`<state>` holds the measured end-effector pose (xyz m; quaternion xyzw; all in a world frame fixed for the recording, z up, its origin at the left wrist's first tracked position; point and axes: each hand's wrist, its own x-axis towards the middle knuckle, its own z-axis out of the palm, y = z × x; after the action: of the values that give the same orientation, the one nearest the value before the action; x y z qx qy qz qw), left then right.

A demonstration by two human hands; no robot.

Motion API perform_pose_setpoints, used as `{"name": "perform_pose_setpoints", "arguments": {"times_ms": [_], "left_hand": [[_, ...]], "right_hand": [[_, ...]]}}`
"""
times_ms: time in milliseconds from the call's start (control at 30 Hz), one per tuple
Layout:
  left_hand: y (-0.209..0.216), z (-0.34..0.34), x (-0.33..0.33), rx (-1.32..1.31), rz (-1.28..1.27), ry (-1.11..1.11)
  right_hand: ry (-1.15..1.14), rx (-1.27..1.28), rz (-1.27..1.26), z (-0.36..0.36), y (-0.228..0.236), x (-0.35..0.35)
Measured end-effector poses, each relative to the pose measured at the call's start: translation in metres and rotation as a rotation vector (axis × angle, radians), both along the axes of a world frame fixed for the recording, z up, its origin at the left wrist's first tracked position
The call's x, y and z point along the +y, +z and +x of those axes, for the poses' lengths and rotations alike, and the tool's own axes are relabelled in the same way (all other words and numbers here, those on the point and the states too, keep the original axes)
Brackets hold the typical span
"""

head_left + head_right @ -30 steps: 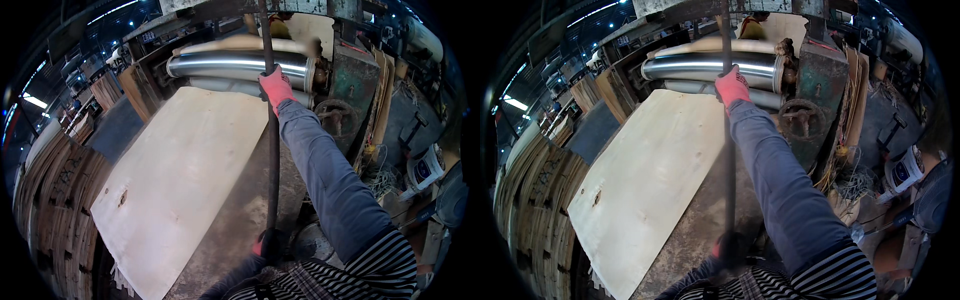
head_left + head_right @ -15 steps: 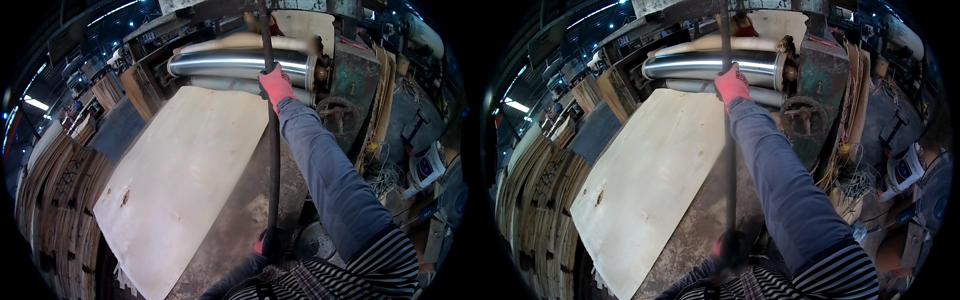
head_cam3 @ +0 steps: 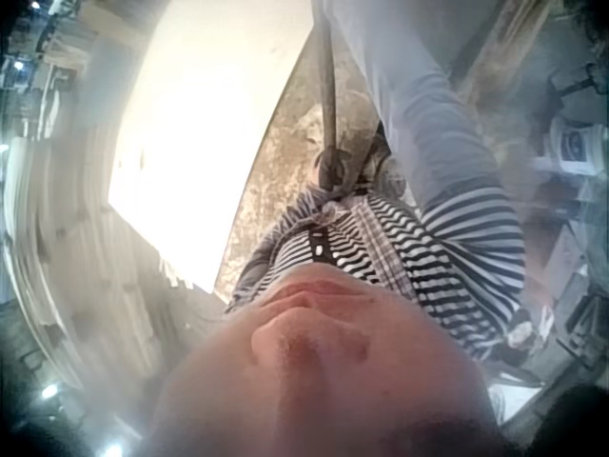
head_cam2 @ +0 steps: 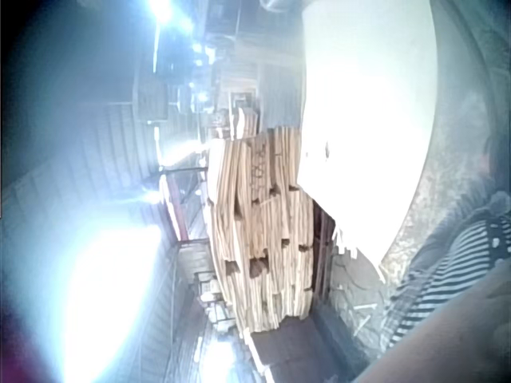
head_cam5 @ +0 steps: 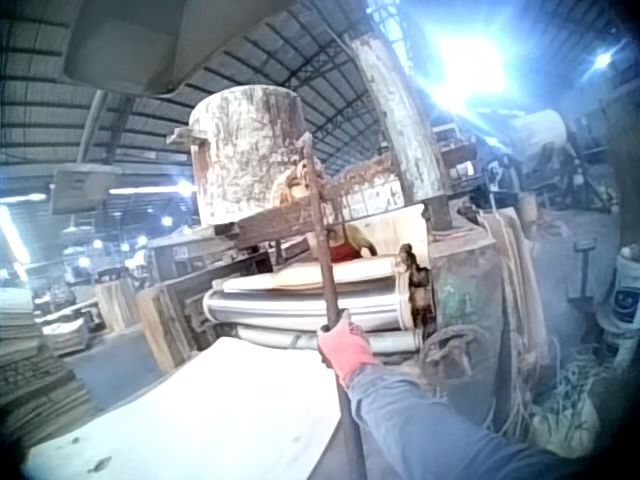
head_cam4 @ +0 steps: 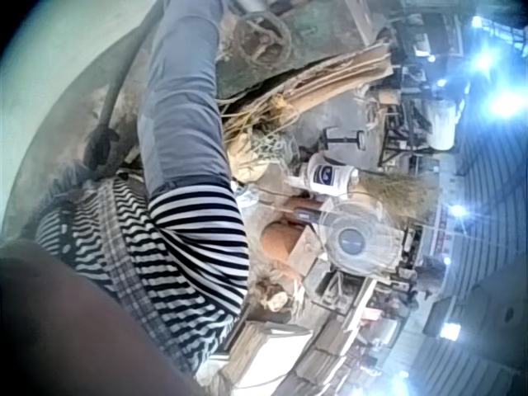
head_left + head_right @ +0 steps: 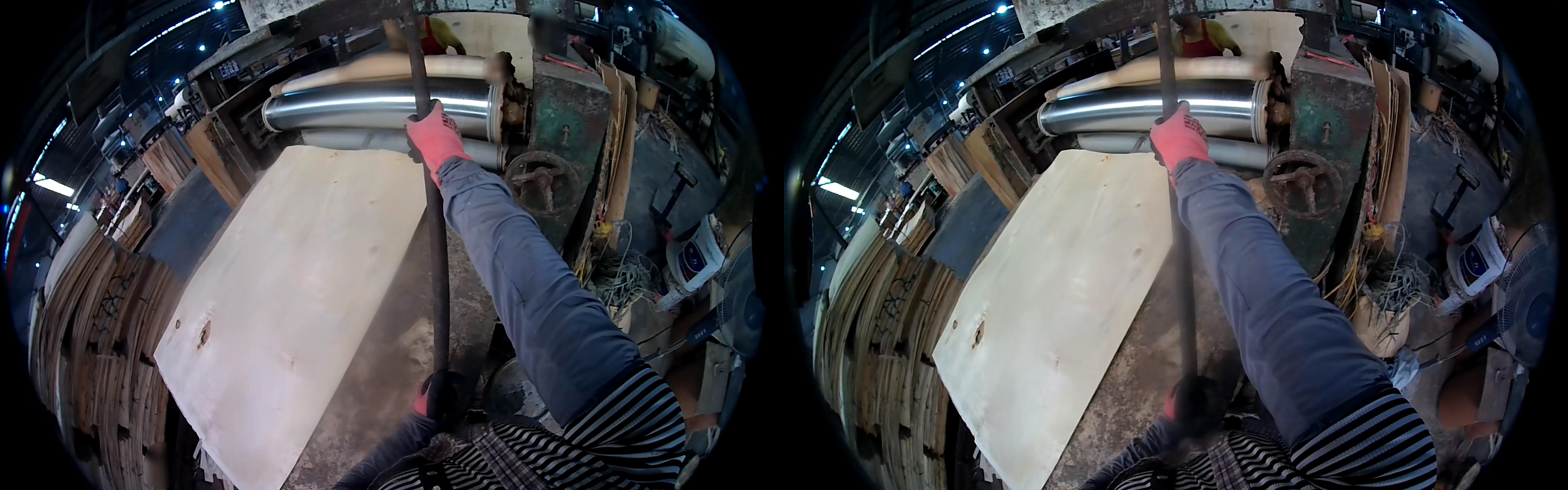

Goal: The person repeatedly feeds large flat wood panels through a roller press machine, using a long metal bar to engage the mechanism and gloved hands to guide the panels. After each pass, the person removes the panel, stacks it, and repeats the process with additional panels.

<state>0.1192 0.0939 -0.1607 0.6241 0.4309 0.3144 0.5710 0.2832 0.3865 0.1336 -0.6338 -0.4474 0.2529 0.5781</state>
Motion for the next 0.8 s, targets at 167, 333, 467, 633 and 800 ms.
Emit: {"name": "perform_pose_setpoints", "arguments": {"times_ms": [167,333,467,633,800], "left_hand": [[0.001,-0.005,0.002,0.004,0.074,-0.050],[0.024,0.002,0.001,0.009,0.046,-0.025],[0.002,-0.005,0.002,-0.176,-0.182,-0.014],[-0.021,-0.010,0.006,-0.425,-0.445,0.012],[0.041,-0.002,0.000,0.155,0.390,-0.063]], "right_hand": [[0.016,0.026,0.002,-0.003,0.000,0.001],[-0.010,0.019,0.020,0.001,-0.003,0.000],[0.021,0.038,0.023,-0.003,0.001,-0.004],[0.029,0.058,0.058,-0.006,0.003,-0.007],[0.035,0.051,0.034,0.000,-0.001,-0.004]]}}
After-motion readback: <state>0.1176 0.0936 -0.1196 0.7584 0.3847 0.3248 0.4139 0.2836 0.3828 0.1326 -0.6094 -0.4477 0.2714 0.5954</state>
